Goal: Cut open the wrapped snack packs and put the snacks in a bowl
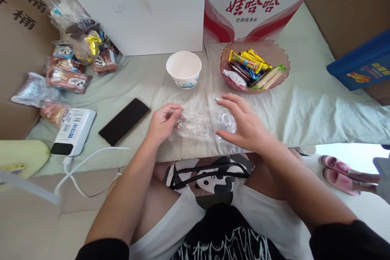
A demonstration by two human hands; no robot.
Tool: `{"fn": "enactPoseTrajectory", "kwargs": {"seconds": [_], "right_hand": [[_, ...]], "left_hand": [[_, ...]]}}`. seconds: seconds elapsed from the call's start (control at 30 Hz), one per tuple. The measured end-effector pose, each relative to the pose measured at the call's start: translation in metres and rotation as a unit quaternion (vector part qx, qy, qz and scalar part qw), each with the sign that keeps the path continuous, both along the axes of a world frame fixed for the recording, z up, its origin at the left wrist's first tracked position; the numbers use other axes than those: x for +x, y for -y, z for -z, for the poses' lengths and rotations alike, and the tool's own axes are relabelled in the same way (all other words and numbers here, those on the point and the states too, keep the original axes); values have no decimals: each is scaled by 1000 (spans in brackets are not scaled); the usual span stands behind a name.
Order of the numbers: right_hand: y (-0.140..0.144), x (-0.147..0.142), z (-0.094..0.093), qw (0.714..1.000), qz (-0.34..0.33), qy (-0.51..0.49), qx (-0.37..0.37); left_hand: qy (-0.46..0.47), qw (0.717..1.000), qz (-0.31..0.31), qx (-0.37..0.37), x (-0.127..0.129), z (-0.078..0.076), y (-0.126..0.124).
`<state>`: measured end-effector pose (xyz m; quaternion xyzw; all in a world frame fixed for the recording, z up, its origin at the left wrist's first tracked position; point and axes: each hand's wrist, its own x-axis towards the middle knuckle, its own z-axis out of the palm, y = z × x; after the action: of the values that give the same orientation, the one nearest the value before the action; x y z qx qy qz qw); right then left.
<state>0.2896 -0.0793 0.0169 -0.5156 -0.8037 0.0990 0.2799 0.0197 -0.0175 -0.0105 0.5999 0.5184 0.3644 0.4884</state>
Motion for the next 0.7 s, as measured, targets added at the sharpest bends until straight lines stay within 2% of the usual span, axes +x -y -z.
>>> {"fn": "enactPoseTrajectory", "kwargs": {"seconds": [0.07,0.17,0.23,0.37,0.43,0.53,0.6,0.63,0.7], "right_hand": [[-16,-10,-6,990,-54,19,-127],[-25,-18,-5,946,-81,16,-315],[-20,-20,-1,939,-77,-21,-335],[-5,-23,11,955,-69,-111,-266],[-4,-24,15,938,-66,-157,-301],[-9,-22,18,898,-65,-211,-380],[-13,-20,21,874,-53,-254,-411],[-15,-19,22,864,-34,-282,-415],[-18,-20,26,846,31,-352,-400]], "left_hand": [[28,997,64,-44,4,-1,-2],[48,986,129,-92,5,-3,-8],[71,980,145,-117,4,-5,-11],[125,961,185,-161,9,-13,-14],[142,949,216,-182,13,-17,-15],[154,939,239,-194,14,-19,-20],[174,945,209,-180,10,-18,-26],[198,952,167,-165,9,-17,-29],[268,954,30,-132,8,-12,-33]]}}
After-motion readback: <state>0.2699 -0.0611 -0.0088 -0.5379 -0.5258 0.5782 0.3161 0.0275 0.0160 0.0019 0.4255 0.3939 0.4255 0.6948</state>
